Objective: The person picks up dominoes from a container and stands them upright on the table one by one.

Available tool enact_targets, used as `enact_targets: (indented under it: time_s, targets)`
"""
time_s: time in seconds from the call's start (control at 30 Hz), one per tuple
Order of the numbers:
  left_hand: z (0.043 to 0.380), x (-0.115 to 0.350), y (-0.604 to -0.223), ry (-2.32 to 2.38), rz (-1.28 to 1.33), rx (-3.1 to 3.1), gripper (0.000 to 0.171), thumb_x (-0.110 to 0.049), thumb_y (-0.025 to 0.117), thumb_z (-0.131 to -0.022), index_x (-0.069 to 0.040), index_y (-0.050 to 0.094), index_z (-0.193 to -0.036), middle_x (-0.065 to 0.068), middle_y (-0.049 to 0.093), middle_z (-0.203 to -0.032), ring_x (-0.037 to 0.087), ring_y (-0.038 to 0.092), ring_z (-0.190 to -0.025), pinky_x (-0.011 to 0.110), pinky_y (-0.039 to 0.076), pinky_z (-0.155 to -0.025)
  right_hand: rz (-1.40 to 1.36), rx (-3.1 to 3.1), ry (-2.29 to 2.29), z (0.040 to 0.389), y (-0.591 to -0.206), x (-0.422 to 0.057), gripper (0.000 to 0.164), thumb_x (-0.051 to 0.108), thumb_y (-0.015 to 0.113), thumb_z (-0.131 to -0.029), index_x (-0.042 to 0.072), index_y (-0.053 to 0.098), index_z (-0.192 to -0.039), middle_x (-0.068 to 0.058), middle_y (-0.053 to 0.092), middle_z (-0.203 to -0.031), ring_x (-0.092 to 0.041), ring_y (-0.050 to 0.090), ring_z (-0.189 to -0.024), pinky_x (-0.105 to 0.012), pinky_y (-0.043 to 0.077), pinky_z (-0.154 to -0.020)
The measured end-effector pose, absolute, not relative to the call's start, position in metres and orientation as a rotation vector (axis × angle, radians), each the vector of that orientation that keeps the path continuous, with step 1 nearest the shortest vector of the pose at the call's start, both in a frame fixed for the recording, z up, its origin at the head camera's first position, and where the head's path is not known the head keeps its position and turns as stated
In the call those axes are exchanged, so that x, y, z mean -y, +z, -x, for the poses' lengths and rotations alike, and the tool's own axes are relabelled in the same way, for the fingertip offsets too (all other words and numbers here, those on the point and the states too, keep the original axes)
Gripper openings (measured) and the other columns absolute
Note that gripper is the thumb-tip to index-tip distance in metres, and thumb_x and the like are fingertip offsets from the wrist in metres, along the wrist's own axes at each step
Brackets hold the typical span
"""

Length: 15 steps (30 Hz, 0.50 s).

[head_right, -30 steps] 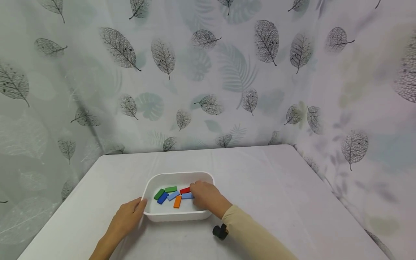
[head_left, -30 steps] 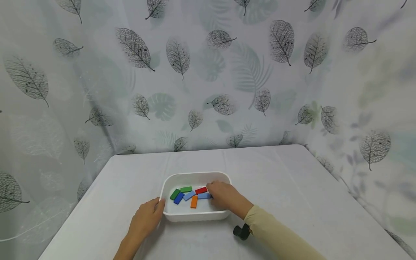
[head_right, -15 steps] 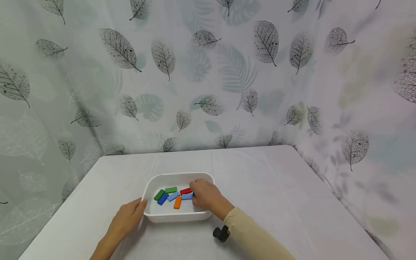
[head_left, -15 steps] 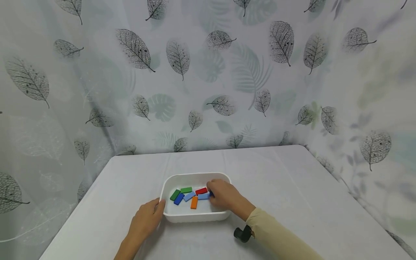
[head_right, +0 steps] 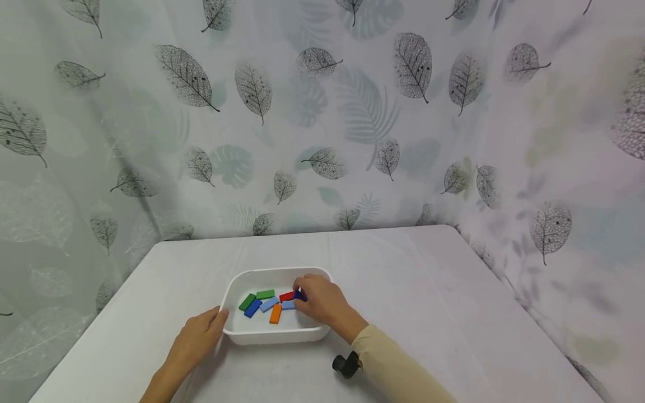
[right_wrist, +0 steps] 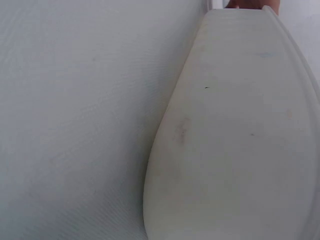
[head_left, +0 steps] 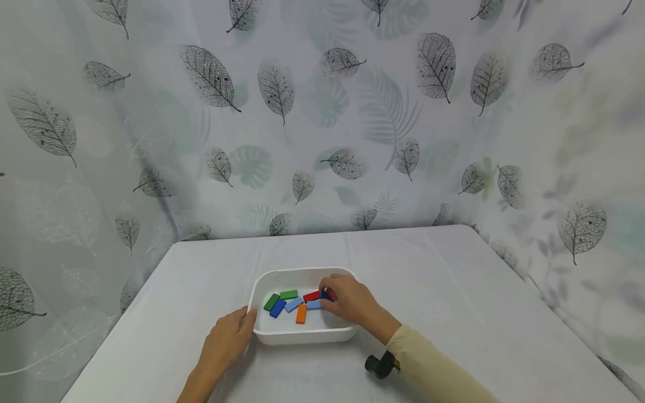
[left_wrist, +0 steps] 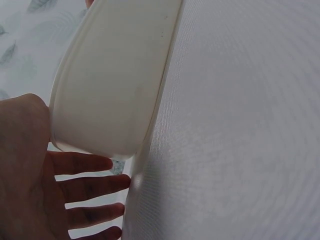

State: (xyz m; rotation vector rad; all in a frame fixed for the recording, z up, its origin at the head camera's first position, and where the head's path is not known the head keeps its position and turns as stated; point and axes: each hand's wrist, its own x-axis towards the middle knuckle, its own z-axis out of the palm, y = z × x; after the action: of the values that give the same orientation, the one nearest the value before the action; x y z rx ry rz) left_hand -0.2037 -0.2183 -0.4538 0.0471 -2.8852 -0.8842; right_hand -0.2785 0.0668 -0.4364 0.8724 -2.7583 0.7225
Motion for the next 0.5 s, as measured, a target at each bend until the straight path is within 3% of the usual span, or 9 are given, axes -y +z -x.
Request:
enact_targets:
  time_s: [0.2, 0.5]
  targets:
    - [0.205, 0.217, -0.455, -0.886, -0.063, 2.891, 0.052, -0.036, 0.046, -0.111, 0.007, 0.062, -0.136, 0.023, 0.070, -0.121, 0.047, 0.062, -0.118, 0.062, 0.051, -0.090, -0.830, 2.710, 0.878, 0.278, -0.435, -0.072, 0.027, 0.014, 0.083, -0.089, 0.005, 0.073, -0.113, 0.002, 0.066, -0.093, -0.015, 0.059, -0.083, -0.025, 0.055, -0.074]
    - [0.204, 0.217, -0.454, -0.870, -0.055, 2.899, 0.053, -0.036, 0.046, -0.111, 0.007, 0.061, -0.137, 0.027, 0.066, -0.129, 0.049, 0.058, -0.123, 0.064, 0.049, -0.093, -0.793, 2.564, 1.111, 0.275, -0.429, -0.082, 0.023, 0.010, 0.083, -0.089, 0.006, 0.074, -0.110, 0.006, 0.067, -0.092, -0.016, 0.062, -0.084, -0.023, 0.055, -0.071]
